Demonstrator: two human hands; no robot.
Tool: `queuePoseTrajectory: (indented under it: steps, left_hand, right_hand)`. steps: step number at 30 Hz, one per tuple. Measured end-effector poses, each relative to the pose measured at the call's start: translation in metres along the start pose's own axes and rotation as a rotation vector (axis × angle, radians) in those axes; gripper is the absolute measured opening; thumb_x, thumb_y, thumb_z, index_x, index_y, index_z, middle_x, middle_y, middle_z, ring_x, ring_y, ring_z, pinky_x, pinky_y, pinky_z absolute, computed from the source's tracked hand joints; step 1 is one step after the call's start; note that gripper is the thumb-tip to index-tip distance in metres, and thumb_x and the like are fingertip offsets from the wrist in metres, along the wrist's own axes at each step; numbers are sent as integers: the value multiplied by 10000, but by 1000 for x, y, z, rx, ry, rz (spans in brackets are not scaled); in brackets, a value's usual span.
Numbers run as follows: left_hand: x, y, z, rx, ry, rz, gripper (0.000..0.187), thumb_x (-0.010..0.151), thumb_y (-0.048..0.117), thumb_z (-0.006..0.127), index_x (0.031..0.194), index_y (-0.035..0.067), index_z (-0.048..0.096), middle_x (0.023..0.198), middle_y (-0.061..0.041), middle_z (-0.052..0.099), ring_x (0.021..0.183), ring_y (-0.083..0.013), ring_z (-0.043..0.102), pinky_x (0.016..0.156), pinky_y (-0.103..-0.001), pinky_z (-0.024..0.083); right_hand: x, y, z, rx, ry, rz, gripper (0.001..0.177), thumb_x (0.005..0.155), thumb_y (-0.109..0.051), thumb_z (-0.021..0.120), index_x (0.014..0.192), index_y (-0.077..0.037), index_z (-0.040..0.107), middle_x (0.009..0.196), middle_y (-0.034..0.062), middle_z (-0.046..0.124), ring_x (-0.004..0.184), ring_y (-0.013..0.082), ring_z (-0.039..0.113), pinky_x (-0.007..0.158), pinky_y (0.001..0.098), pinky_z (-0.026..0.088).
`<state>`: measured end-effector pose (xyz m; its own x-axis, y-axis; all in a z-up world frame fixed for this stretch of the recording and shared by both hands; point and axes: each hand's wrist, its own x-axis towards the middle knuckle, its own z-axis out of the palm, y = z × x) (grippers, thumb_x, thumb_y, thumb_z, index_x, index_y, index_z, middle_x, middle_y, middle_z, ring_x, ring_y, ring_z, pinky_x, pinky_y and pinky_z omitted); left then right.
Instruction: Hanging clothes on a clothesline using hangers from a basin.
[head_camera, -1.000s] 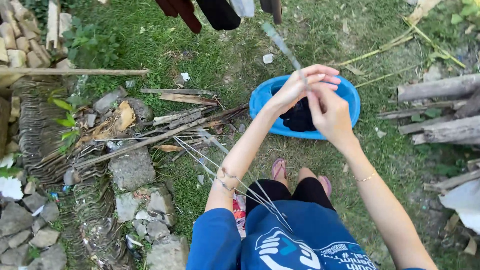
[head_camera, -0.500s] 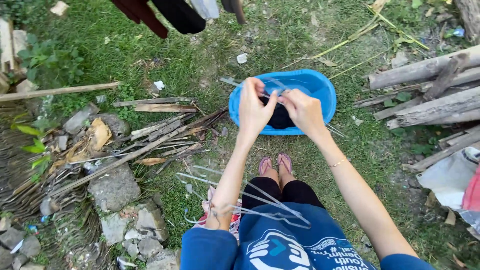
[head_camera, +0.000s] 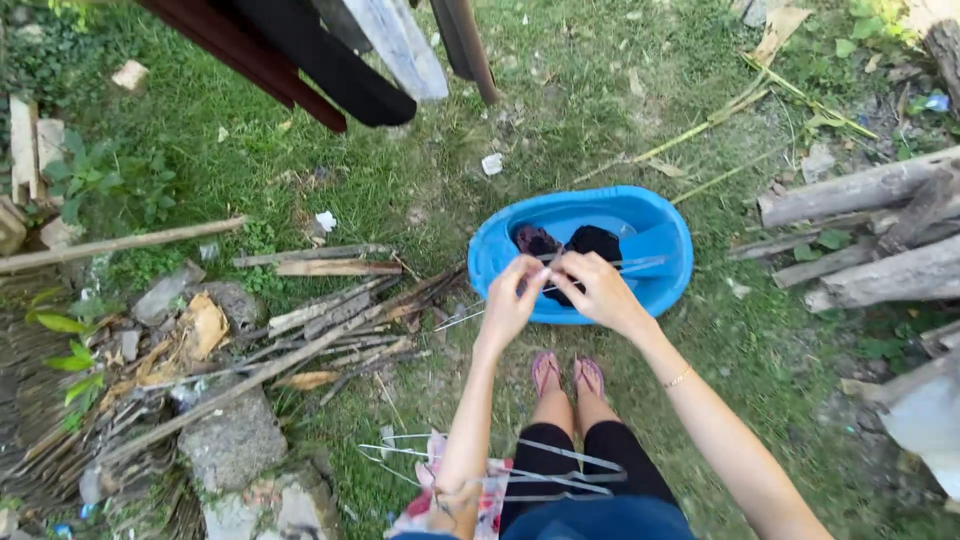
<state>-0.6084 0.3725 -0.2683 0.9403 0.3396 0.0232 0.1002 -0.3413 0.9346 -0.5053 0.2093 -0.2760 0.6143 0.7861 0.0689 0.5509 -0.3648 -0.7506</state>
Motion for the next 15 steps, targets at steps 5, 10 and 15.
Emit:
queuePoseTrajectory:
  steps: [5,10,15]
  left_hand:
    - [11,-66,14,73,-24,-48,187,980,190,687,1005,11,641,865,-118,611,715,-232,584,669,-351,488]
    - [26,-171,34,165,-2,-7,162,969,179,688,981,23,645,852,-129,613,716,-258,598,665,-367,491]
    - [31,-289,73,290,-18,-123,167,940,201,697,992,47,660,810,-110,634,656,-240,625,626,-376,502]
  right_hand:
    - [7,61,36,-3,169,-136,237,930,-222,692,1097,-53,681,1133,103,693,1128,288,635,986,419,438]
    - [-1,209,122,9,385,78,146,964,-184,678,1066,-79,675,1163,85,669,1143,280,634,988,394,455]
    - [-24,378,244,-58,288,265,188,927,-154,669,1102,-88,684,1112,94,675,1084,300,640,932,407,468]
